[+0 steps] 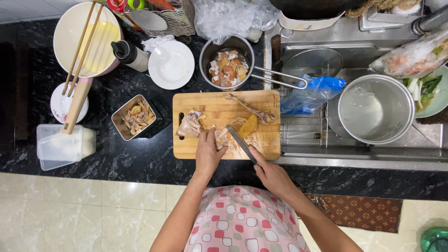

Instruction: The person strips pieces of meat from a cooked chicken carcass on a wooden cutting board using a knife and puts the meat into a metal container.

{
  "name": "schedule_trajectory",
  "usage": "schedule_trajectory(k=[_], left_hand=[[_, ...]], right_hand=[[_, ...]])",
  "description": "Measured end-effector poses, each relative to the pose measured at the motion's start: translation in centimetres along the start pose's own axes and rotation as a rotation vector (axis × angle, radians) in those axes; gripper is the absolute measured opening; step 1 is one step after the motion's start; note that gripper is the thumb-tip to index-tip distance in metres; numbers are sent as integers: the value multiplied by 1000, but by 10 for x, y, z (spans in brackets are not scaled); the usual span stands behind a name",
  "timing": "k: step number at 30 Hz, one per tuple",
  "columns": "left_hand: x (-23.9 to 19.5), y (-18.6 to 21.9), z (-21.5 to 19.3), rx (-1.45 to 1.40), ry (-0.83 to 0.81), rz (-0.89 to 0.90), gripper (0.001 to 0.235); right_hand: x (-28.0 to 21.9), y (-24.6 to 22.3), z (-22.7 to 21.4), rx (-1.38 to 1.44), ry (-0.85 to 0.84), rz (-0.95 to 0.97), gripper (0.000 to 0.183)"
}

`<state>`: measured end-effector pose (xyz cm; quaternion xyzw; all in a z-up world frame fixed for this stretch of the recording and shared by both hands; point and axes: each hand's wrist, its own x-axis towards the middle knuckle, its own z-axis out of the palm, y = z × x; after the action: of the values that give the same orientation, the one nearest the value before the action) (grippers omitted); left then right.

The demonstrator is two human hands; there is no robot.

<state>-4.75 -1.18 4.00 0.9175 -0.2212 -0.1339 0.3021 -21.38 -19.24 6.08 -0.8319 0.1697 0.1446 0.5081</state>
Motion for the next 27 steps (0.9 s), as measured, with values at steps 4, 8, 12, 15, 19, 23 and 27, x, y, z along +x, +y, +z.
schedule_trajectory(k=[4,8,12,15,19,23,27], left_hand=[[-3,5,2,-8,3,-23,80],[-4,13,-2,19,41,-14,81],[-1,11,-3,43,5,-1,79],[1,4,1,49,-12,57,71],[1,-3,4,-30,10,76,63],[0,-10,9,-184,58,49,59],[3,-16,11,-387,17,-109,54]], right_hand=[[5,1,13,8,-21,24,65],[-1,0,13,51,32,-30,65],[-16,7,15,5,8,125,67],[-18,9,24,20,42,79,68],[-9,1,38,267,-70,269,67],[2,-7,59,401,-57,220,69],[6,-12,74,447,-19,212,68]])
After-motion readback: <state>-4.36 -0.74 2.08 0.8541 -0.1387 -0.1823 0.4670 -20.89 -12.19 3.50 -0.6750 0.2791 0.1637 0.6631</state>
